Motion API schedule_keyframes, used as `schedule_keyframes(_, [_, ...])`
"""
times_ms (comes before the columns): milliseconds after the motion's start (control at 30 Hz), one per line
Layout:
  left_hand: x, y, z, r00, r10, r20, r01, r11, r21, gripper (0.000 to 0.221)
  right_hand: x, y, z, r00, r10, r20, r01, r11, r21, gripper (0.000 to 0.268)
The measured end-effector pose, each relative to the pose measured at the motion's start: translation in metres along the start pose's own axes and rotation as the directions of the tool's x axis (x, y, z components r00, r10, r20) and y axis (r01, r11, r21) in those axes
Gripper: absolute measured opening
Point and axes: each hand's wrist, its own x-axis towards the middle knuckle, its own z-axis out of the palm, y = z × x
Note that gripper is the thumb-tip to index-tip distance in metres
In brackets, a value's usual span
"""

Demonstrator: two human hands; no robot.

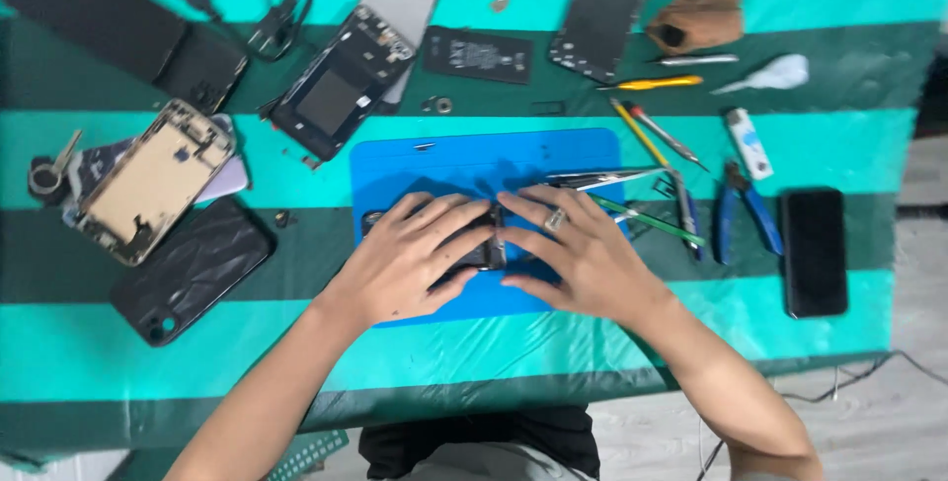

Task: Disassembling and repairing internal components of a mobile phone using precision tools on a repair mat.

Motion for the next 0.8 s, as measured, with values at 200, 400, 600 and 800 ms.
schedule_keyframes(200, [0.004,0.011,-0.001,0.995,0.095,0.033,-0.098,0.99,0.102,0.034,-0.026,0.014,-0.043,0.993,0.058,0.101,-0.033,0.972,-0.234,0.006])
schedule_keyframes(400, [0.005,0.02,0.0,0.991,0.103,-0.085,-0.096,0.992,0.085,0.032,-0.061,0.019,-0.005,0.997,-0.058,-0.05,0.029,0.891,-0.454,0.02])
schedule_keyframes(600, [0.007,0.041,0.001,0.999,-0.025,-0.038,0.031,0.985,0.168,0.032,-0.09,-0.058,-0.015,0.961,0.042,-0.272,-0.096,0.977,-0.189,0.02])
schedule_keyframes(800, [-0.009,0.029,0.027,0.996,-0.081,0.039,0.071,0.975,0.212,0.039,-0.118,-0.148,0.001,0.889,0.341,-0.306,-0.252,0.922,0.295,0.025])
